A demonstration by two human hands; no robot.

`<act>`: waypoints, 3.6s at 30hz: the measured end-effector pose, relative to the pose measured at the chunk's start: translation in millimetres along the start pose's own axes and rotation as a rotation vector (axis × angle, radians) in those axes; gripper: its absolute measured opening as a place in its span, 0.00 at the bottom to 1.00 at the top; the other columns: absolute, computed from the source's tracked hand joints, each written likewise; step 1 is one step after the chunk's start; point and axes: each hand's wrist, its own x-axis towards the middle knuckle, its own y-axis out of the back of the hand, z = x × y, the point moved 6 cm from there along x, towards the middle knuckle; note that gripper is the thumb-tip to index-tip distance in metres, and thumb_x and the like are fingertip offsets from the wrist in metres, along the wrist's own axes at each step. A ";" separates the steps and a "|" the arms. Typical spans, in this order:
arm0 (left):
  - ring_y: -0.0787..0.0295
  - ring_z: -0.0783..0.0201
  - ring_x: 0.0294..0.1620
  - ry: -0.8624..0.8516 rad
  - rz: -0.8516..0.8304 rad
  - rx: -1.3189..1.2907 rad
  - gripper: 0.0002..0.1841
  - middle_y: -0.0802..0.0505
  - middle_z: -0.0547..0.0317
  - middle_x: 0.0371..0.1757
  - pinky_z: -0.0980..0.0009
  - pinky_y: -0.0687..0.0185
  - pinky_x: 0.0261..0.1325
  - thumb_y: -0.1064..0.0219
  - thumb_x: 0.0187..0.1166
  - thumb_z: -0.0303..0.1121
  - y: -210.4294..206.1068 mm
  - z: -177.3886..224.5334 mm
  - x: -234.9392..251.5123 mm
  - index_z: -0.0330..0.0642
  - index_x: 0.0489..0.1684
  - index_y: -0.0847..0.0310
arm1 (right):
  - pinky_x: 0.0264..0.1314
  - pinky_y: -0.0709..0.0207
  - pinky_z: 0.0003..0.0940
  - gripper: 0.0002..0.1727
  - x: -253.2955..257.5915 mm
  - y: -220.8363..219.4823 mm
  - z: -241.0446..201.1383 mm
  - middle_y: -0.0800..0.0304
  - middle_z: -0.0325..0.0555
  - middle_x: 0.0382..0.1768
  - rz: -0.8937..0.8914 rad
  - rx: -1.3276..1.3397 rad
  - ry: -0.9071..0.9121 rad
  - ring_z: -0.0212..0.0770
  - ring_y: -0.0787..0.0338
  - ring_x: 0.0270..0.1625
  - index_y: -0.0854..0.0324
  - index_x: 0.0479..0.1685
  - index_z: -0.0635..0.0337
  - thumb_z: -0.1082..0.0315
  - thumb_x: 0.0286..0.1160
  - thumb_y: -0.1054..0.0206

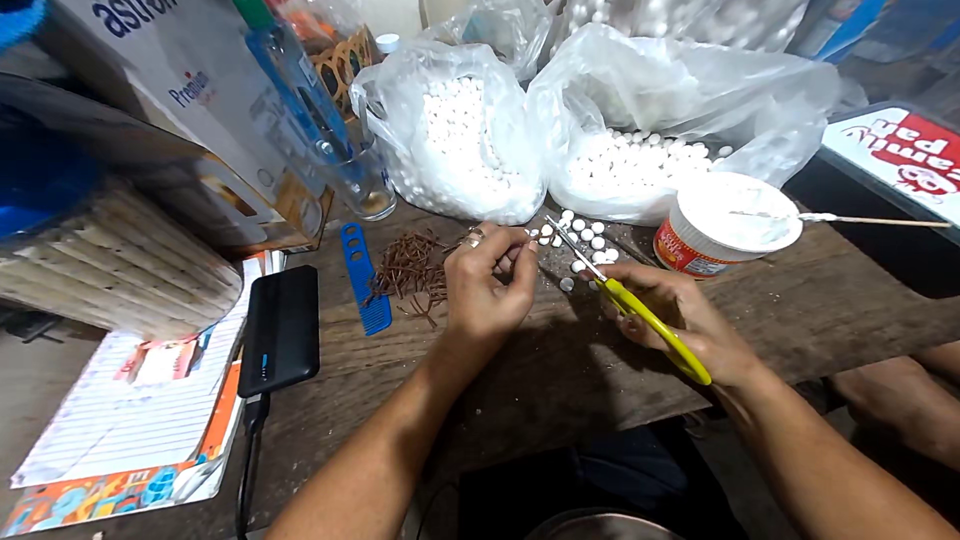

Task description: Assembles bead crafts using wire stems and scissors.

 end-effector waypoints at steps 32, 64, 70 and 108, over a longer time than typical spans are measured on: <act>0.26 0.78 0.25 -0.044 -0.028 0.071 0.07 0.17 0.57 0.24 0.87 0.31 0.30 0.35 0.71 0.23 -1.6 6.3 -2.5 0.29 0.31 0.12 | 0.29 0.28 0.08 0.30 1.0 1.1 2.5 0.20 0.16 0.28 -0.030 0.004 -0.049 0.12 0.23 0.27 0.18 0.59 0.57 0.45 0.64 0.26; 0.27 0.79 0.24 -0.025 -0.065 0.057 0.07 0.18 0.59 0.23 0.87 0.33 0.30 0.36 0.71 0.23 -5.7 8.5 -5.6 0.30 0.31 0.12 | 0.33 0.28 0.07 0.28 1.1 -2.6 -0.6 0.19 0.16 0.31 -0.034 -0.019 -0.023 0.10 0.22 0.30 0.19 0.60 0.60 0.51 0.64 0.25; 0.28 0.79 0.24 -0.021 -0.049 0.060 0.07 0.18 0.60 0.22 0.88 0.33 0.30 0.36 0.70 0.23 -5.2 8.9 -5.7 0.30 0.30 0.12 | 0.32 0.27 0.07 0.28 0.7 -1.6 -0.4 0.19 0.16 0.30 -0.022 -0.021 -0.021 0.11 0.22 0.29 0.19 0.60 0.60 0.51 0.64 0.26; 0.28 0.77 0.23 -0.066 -0.070 0.095 0.08 0.19 0.59 0.22 0.85 0.34 0.28 0.36 0.71 0.24 -2.1 7.5 -2.1 0.30 0.31 0.11 | 0.29 0.28 0.07 0.26 -0.3 -1.7 -0.4 0.19 0.14 0.27 -0.036 0.003 -0.030 0.10 0.23 0.26 0.17 0.56 0.57 0.48 0.64 0.25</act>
